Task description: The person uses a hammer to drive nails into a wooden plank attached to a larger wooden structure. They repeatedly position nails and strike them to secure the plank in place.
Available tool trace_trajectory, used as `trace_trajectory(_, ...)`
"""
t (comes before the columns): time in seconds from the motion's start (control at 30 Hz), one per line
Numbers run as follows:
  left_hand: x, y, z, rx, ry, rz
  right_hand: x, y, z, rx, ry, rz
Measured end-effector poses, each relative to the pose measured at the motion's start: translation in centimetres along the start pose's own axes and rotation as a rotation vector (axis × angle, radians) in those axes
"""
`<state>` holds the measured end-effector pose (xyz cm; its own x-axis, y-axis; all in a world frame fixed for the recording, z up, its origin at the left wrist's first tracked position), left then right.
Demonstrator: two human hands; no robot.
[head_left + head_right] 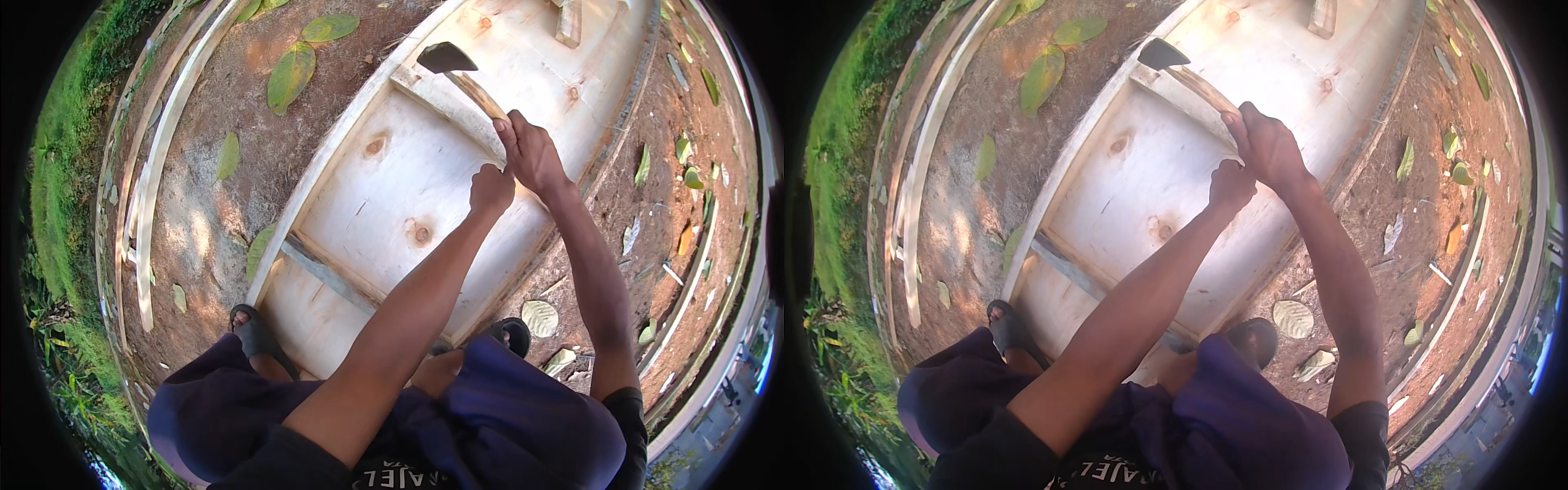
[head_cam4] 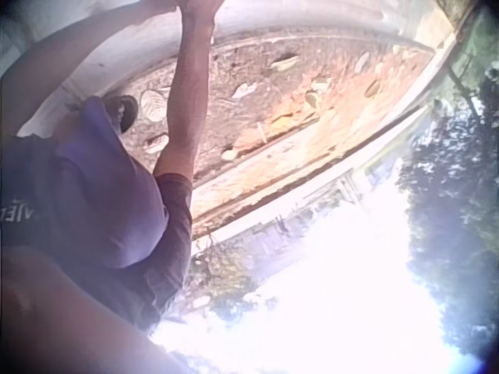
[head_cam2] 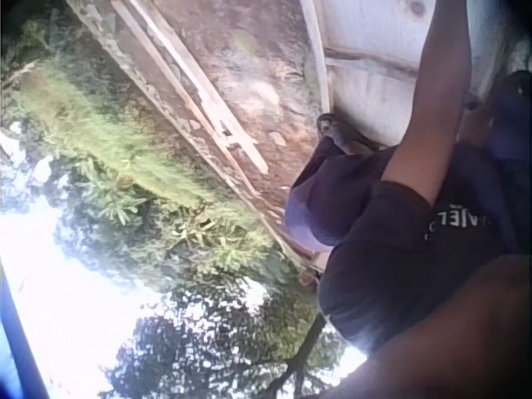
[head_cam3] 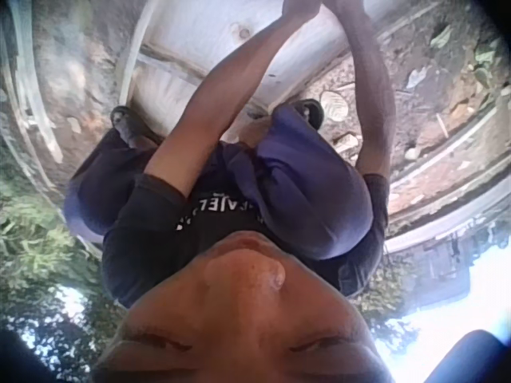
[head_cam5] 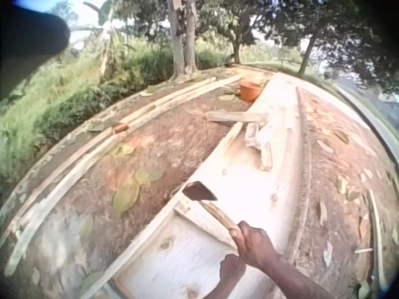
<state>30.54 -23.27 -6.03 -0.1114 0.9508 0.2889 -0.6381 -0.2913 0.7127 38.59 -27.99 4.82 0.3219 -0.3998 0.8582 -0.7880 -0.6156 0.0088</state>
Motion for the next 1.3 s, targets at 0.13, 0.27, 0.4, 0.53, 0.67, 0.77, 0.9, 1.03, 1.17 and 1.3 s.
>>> trace_trajectory(0.13,0.0,-0.9,1.3,0.032,0.129,-0.068,-0.9,-1.6,3.3,0.166,0.413,-0.116)
trace_trajectory(0.27,0.0,-0.9,1.4,0.048,0.202,-0.054,0.1,-2.4,1.3,-0.098,-0.118,-0.004)
trace_trajectory(0.4,-0.5,-1.7,0.6,-0.044,0.122,0.032,-1.5,-2.2,2.5,-0.074,-0.021,-0.094)
trace_trajectory(0.53,-0.7,-1.8,0.7,-0.034,0.159,0.052,-3.3,-3.0,4.5,0.372,0.765,-0.175)
trace_trajectory(0.67,-0.3,-1.8,0.4,0.015,0.148,-0.008,-2.7,-2.7,1.9,0.177,0.438,-0.152)
trace_trajectory(0.77,-0.8,-1.1,1.6,0.039,0.147,-0.089,-2.3,-2.4,3.2,0.081,0.528,-0.3)
trace_trajectory(0.9,0.3,-0.9,1.3,0.073,0.053,0.003,-1.2,-3.9,-1.0,0.055,0.462,-0.279)
trace_trajectory(1.03,0.5,-0.2,2.1,0.033,0.005,0.019,-2.0,-3.2,-0.4,0.021,0.481,-0.305)
trace_trajectory(1.17,4.1,0.0,0.6,-0.071,-0.095,0.075,-1.8,-3.9,-2.2,0.092,0.5,-0.321)
trace_trajectory(1.3,6.8,1.9,0.1,0.011,-0.067,-0.103,-1.9,-1.5,0.2,0.114,0.356,-0.155)
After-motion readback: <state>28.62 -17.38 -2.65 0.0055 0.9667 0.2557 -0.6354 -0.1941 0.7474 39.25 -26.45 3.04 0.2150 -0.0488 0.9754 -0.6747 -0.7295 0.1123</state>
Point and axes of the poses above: each hand's wrist, its own y-axis away from the middle knuckle, its own x-axis out of the back of the hand, z = x × y, the point moved 2 cm from there along -y, towards the middle knuckle, and after that the axes turned 3 degrees about x, right-handed, at the moved point
